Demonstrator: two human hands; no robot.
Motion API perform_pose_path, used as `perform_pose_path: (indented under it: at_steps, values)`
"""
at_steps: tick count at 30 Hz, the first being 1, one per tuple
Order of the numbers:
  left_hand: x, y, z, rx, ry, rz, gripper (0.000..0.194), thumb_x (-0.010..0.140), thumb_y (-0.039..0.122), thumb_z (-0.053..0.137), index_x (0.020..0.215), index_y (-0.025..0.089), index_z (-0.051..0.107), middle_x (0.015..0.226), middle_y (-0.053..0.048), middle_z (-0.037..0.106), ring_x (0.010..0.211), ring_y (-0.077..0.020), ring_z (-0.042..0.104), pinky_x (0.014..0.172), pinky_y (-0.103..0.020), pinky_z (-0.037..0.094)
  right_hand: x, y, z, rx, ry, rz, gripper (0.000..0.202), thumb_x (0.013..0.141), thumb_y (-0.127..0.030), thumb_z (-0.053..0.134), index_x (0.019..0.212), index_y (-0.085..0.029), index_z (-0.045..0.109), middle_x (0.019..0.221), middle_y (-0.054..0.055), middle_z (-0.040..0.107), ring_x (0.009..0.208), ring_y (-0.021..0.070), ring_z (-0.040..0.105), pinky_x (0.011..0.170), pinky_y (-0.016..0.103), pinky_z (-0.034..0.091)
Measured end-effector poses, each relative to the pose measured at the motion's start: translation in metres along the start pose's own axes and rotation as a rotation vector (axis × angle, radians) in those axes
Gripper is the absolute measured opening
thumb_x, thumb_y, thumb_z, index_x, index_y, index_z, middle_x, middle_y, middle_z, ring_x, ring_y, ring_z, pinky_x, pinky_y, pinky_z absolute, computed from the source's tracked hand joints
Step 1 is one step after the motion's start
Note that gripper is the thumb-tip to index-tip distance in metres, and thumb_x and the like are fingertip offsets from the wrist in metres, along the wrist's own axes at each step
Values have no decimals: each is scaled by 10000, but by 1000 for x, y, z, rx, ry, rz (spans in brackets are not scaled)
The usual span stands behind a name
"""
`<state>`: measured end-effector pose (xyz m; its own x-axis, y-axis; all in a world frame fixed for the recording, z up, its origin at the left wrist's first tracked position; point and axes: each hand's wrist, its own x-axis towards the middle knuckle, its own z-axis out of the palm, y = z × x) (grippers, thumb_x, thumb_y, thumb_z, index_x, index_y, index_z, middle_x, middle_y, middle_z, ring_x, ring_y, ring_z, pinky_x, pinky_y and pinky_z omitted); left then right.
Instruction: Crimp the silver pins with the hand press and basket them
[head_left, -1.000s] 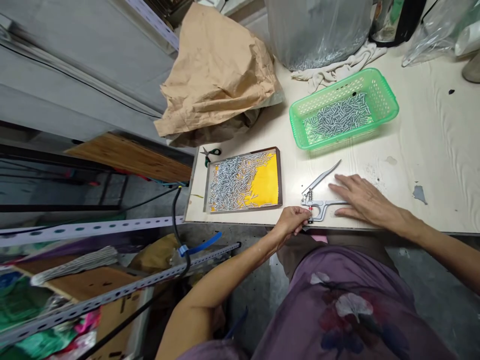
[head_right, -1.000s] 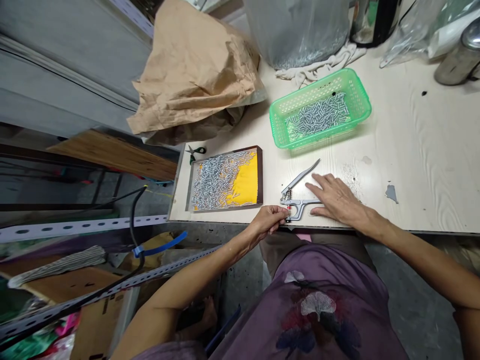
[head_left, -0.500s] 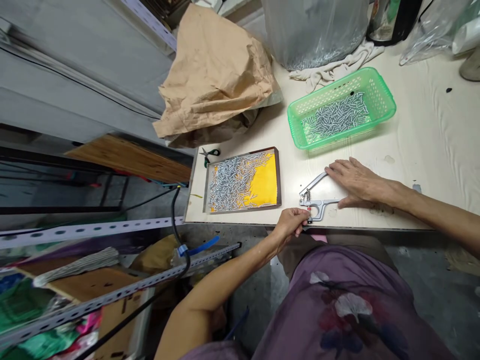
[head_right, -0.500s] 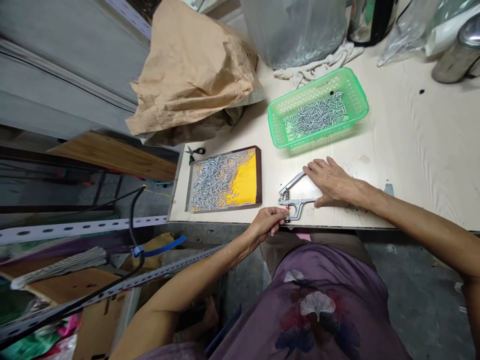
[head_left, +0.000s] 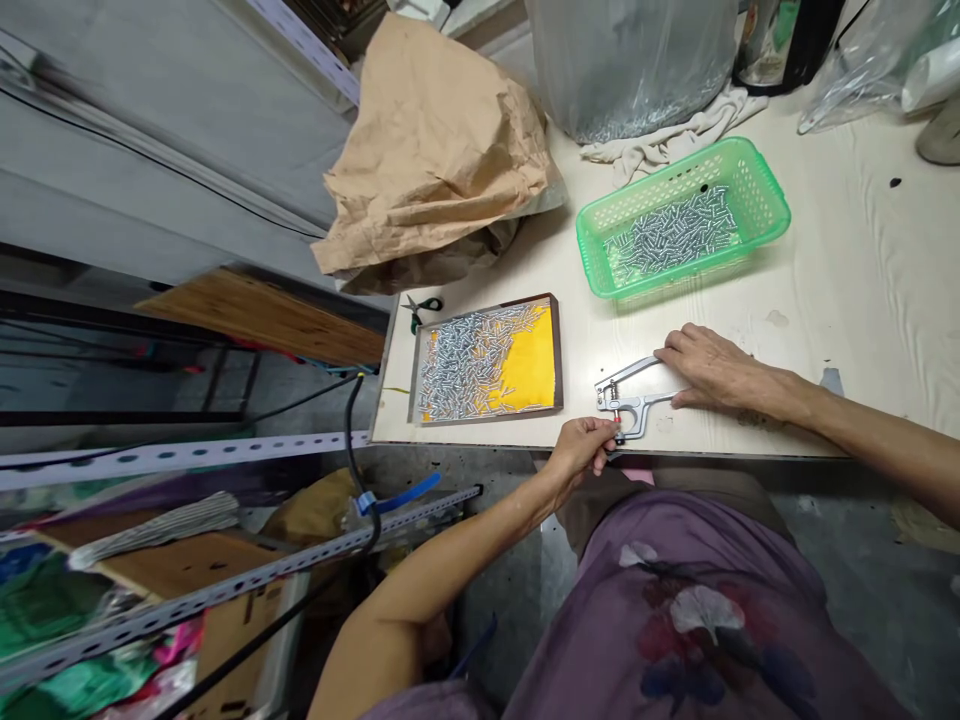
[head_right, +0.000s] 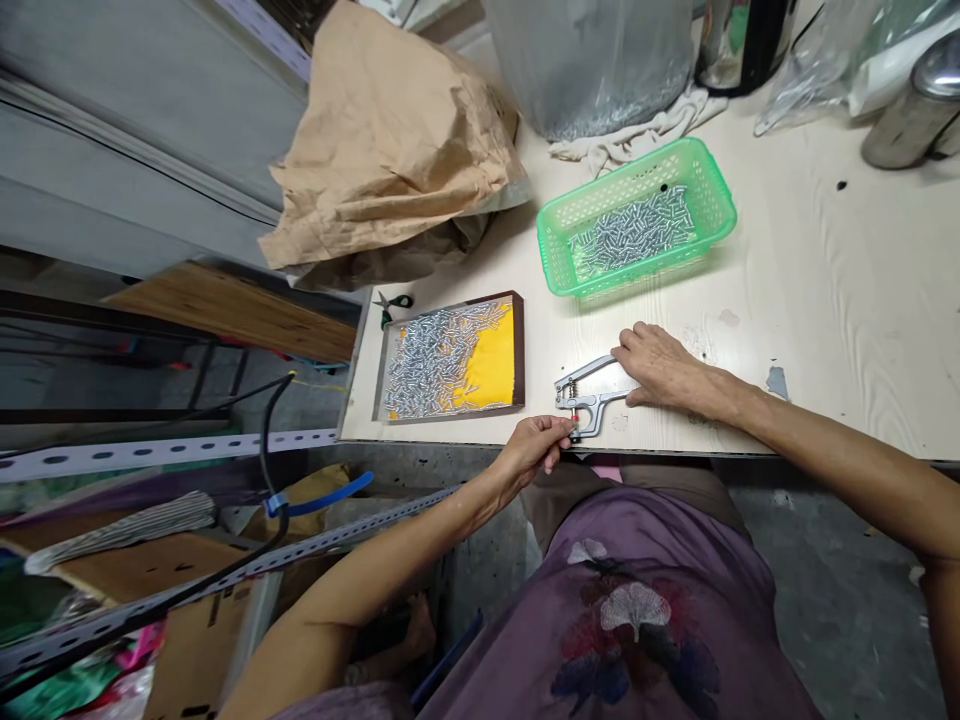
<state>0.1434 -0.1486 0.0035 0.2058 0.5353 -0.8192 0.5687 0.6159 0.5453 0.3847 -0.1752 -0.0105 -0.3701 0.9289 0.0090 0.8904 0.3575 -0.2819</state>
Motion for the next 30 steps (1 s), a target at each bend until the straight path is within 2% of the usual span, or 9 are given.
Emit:
perform_pose_path:
  at_steps: [2, 6, 9, 11, 14, 16, 18, 23, 30]
  values:
    - [-4, -5, -4, 112, 56, 123, 256, 842, 352, 663, 726, 133, 598, 532, 58, 532, 337, -37, 387, 364, -174, 294, -1, -1, 0, 1, 9, 5, 362, 790, -429, 717, 1035, -177, 633, 1027, 144, 619, 968, 308, 517, 784, 403, 418]
    - [-7, -9, -4, 530, 292, 647, 132, 868, 297, 639, 905, 172, 660, 798, -27, 657, 742, -143, 615, 693, -244, 496, -3, -5, -1, -23, 8, 12, 324, 778, -369, 744, 1010, -168, 638, 1009, 138, 616, 949, 292, 518, 781, 384, 426]
    - [5, 1, 7, 821, 294, 963, 280, 870, 284, 650, 1128, 180, 618, 1134, -116, 656, 1057, -242, 596, 928, -381, 491, -1, -8, -2, -43, -14, 26, 367, 737, -336, 790, 1010, -143, 639, 1012, 140, 619, 941, 287, 525, 783, 378, 437]
    - [20, 13, 16, 962, 247, 1078, 443, 862, 285, 664, 1267, 162, 533, 1305, -166, 578, 1195, -290, 528, 1012, -458, 451, -1, -9, -2, -44, -29, 33, 425, 714, -331, 812, 1037, -119, 635, 1024, 149, 621, 950, 289, 531, 799, 384, 442]
    - [39, 30, 23, 1086, 150, 1105, 595, 859, 302, 668, 1376, 158, 412, 1345, -183, 535, 1223, -310, 499, 1027, -500, 438, -3, -6, -1, -30, -34, 41, 570, 690, -346, 828, 1146, -92, 597, 1071, 166, 619, 977, 298, 538, 816, 397, 450]
    - [44, 36, 23, 1125, 95, 1089, 631, 852, 314, 676, 1391, 164, 384, 1306, -169, 545, 1183, -306, 514, 1003, -494, 453, -7, -1, 0, -14, -29, 56, 686, 669, -369, 838, 1224, -83, 553, 1134, 185, 607, 1007, 311, 537, 824, 410, 454]
    - [45, 39, 21, 1156, 82, 1070, 653, 842, 321, 685, 1395, 168, 373, 1273, -158, 544, 1157, -303, 516, 978, -484, 464, -11, 3, 0, 1, -22, 76, 710, 668, -385, 834, 1245, -97, 538, 1171, 188, 596, 1026, 318, 534, 822, 416, 456]
    - [42, 44, 29, 1212, 92, 1047, 625, 843, 346, 689, 1365, 157, 403, 1229, -149, 531, 1106, -296, 506, 924, -456, 477, -16, 3, -3, 1, -43, 91, 391, 752, -302, 787, 1063, -134, 621, 999, 121, 624, 944, 270, 546, 768, 358, 433]
    - [42, 56, 39, 1250, -9, 1062, 245, 900, 285, 630, 1103, 149, 604, 1027, -91, 587, 1001, -252, 507, 876, -385, 459, -24, -13, 1, -102, 15, 65, 154, 896, -286, 645, 909, -133, 651, 834, 94, 629, 815, 235, 533, 701, 331, 367]
